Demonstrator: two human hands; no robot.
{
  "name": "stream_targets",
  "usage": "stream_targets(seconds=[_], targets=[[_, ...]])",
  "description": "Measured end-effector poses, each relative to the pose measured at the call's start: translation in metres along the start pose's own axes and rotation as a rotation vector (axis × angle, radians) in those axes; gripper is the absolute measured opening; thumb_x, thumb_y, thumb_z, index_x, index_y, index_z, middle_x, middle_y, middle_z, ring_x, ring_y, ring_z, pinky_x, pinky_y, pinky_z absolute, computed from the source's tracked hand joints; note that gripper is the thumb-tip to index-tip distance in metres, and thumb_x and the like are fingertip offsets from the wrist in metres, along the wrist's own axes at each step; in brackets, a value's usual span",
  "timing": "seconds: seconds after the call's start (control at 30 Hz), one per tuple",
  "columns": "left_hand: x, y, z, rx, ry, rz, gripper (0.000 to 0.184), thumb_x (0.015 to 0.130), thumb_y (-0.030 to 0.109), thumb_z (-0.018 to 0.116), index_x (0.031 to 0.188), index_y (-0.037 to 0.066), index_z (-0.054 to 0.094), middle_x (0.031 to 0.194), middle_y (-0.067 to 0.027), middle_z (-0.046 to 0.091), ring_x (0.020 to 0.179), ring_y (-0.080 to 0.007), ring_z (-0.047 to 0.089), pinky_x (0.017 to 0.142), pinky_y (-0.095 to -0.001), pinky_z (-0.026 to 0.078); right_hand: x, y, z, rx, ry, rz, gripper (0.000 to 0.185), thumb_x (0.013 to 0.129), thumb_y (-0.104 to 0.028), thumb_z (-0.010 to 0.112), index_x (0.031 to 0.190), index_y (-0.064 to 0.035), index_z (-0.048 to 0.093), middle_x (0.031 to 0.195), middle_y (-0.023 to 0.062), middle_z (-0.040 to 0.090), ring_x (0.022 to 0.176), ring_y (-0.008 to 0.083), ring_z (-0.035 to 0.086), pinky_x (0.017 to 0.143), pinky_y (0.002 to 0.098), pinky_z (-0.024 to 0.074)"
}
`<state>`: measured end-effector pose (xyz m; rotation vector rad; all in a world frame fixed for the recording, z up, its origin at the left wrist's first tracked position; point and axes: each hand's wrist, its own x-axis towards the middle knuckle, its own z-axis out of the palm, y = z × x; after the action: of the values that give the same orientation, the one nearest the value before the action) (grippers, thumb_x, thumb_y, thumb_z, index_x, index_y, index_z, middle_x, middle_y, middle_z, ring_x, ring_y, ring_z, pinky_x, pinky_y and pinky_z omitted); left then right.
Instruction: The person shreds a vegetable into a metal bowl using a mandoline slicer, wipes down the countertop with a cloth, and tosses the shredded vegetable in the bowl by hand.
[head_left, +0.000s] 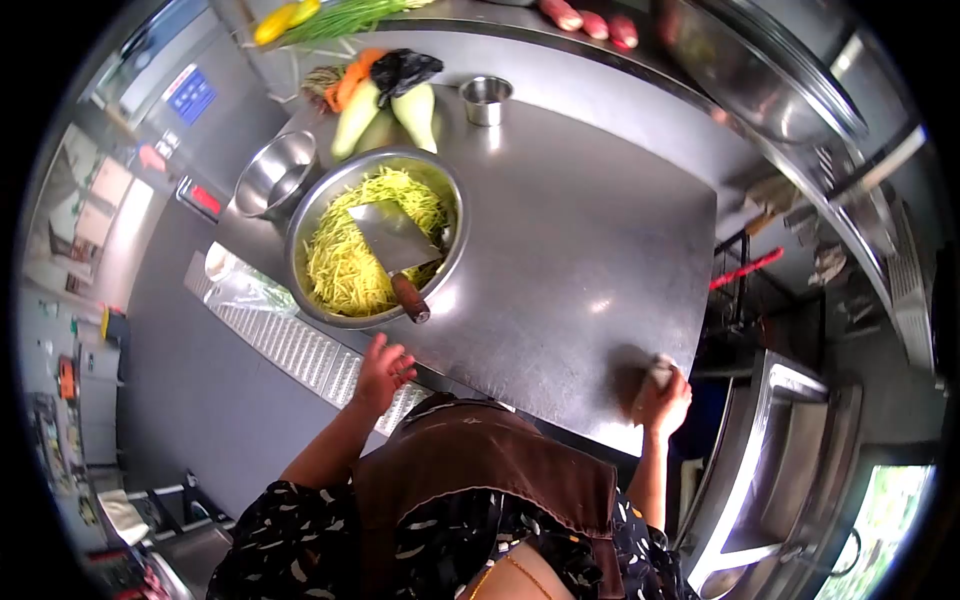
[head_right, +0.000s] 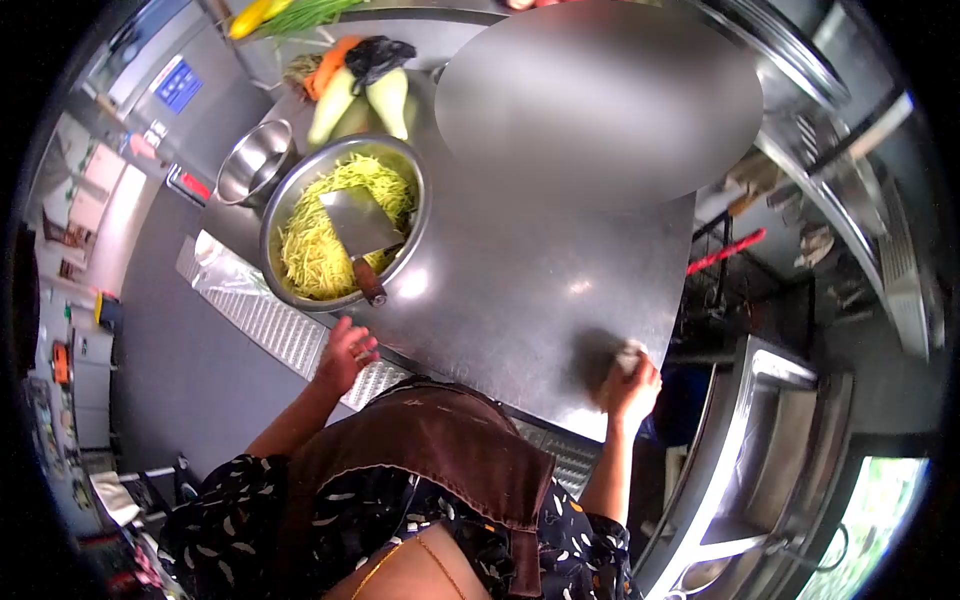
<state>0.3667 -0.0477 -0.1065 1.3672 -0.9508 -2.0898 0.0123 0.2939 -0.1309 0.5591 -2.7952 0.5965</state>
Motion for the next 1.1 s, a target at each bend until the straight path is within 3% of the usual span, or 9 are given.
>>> stream_targets(seconds=[0.13, 0.3, 0.37, 0.53, 0.63, 0.73, 0.87, 0.97, 1.1], targets=[[0.012, 0.043, 0.001, -0.216, 0.22, 0.096, 0.059, 0.084, 0.033, 0.064, 0.13, 0.015, 0.032, 0.125, -0.0124, 0.041, 0.106, -0.0293, 0.052, 0.084, -0.046, 0.048, 0.021, -0.141, -0.025, 0.243, -0.019, -0.512, 0.049, 0.069, -0.024, 0.073, 0.112, -0.0052, 0.058, 0.115, 0.0174, 0.055, 0.106, 0.0354, 0.052, 0.093, 0.0451, 0.0417], [0.081, 0.033, -0.028, -0.289, 0.326, 0.065, 0.037, 0.084, 0.023, 0.061, 0.115, 0.007, 0.048, 0.115, -0.0135, 0.053, 0.1, -0.0298, 0.057, 0.082, -0.0461, 0.05, 0.013, -0.302, -0.025, 0.61, -0.427, -0.974, 0.049, 0.075, -0.029, 0.068, 0.117, -0.0069, 0.054, 0.107, 0.0167, 0.06, 0.099, 0.0346, 0.058, 0.083, 0.0414, 0.0488], [0.09, 0.02, -0.029, -0.433, 0.221, 0.121, 0.025, 0.082, 0.016, 0.062, 0.104, 0.006, 0.054, 0.089, -0.0109, 0.059, 0.083, -0.0265, 0.06, 0.076, -0.0447, 0.052, 0.008, -0.352, -0.015, 0.586, -0.436, -1.031, 0.054, 0.076, -0.033, 0.067, 0.121, -0.0059, 0.051, 0.105, 0.0163, 0.061, 0.096, 0.0343, 0.059, 0.083, 0.0412, 0.0491], [0.074, 0.008, 0.001, -0.449, 0.301, 0.131, 0.03, 0.083, 0.011, 0.057, 0.111, 0.007, 0.05, 0.101, -0.0114, 0.058, 0.088, -0.0266, 0.061, 0.076, -0.0445, 0.053, 0.014, -0.413, 0.02, -0.03, -0.929, -1.031, 0.072, 0.075, -0.044, 0.063, 0.131, -0.0065, 0.036, 0.105, 0.019, 0.063, 0.095, 0.0362, 0.061, 0.082, 0.0448, 0.0491], [0.053, 0.023, 0.02, -0.469, 0.413, 0.196, 0.024, 0.083, 0.009, 0.056, 0.107, 0.006, 0.053, 0.1, -0.0127, 0.059, 0.086, -0.0264, 0.062, 0.075, -0.0436, 0.053, 0.019, -0.419, 0.029, 0.052, -0.959, -1.062, 0.075, 0.074, -0.04, 0.061, 0.135, -0.0069, 0.031, 0.105, 0.0205, 0.063, 0.096, 0.0352, 0.062, 0.082, 0.0445, 0.0488], [0.051, 0.027, 0.01, -0.428, 0.402, 0.204, 0.024, 0.08, 0.008, 0.059, 0.104, 0.006, 0.054, 0.095, -0.012, 0.059, 0.082, -0.0246, 0.062, 0.071, -0.0416, 0.054, 0.033, -0.383, 0.01, 0.465, -1.029, -0.99, 0.068, 0.075, -0.023, 0.061, 0.136, -0.0055, 0.035, 0.099, 0.0165, 0.064, 0.086, 0.0277, 0.064, 0.074, 0.0383, 0.0493], [0.068, 0.014, -0.024, -0.335, 0.315, 0.158, 0.03, 0.078, 0.006, 0.059, 0.106, 0.009, 0.051, 0.088, -0.0074, 0.058, 0.071, -0.0205, 0.06, 0.056, -0.0347, 0.053, 0.05, -0.314, -0.078, 1.082, -1.511, -0.618, 0.068, 0.077, -0.004, 0.064, 0.139, -0.0054, 0.036, 0.09, 0.0049, 0.061, 0.076, 0.0065, 0.053, 0.067, 0.0222, 0.0434], [0.064, 0.017, -0.022, -0.3, 0.219, 0.16, 0.037, 0.077, 0.005, 0.059, 0.112, 0.011, 0.048, 0.09, -0.0046, 0.057, 0.065, -0.0181, 0.058, 0.047, -0.0297, 0.05, 0.044, -0.262, -0.104, 1.771, -1.641, -0.08, 0.074, 0.074, -0.001, 0.065, 0.141, -0.0075, 0.034, 0.086, 0.0124, 0.054, 0.065, 0.016, 0.054, 0.058, 0.025, 0.0451], [0.068, 0.024, -0.003, -0.22, 0.144, 0.181, 0.019, 0.081, 0.004, 0.054, 0.1, 0.003, 0.054, 0.084, -0.0057, 0.06, 0.07, -0.0199, 0.061, 0.058, -0.0369, 0.054, 0.043, -0.217, -0.118, 1.788, -1.331, 0.06, 0.076, 0.074, -0.004, 0.066, 0.141, -0.0075, 0.032, 0.086, 0.0131, 0.053, 0.062, 0.0186, 0.056, 0.056, 0.0267, 0.0466]])
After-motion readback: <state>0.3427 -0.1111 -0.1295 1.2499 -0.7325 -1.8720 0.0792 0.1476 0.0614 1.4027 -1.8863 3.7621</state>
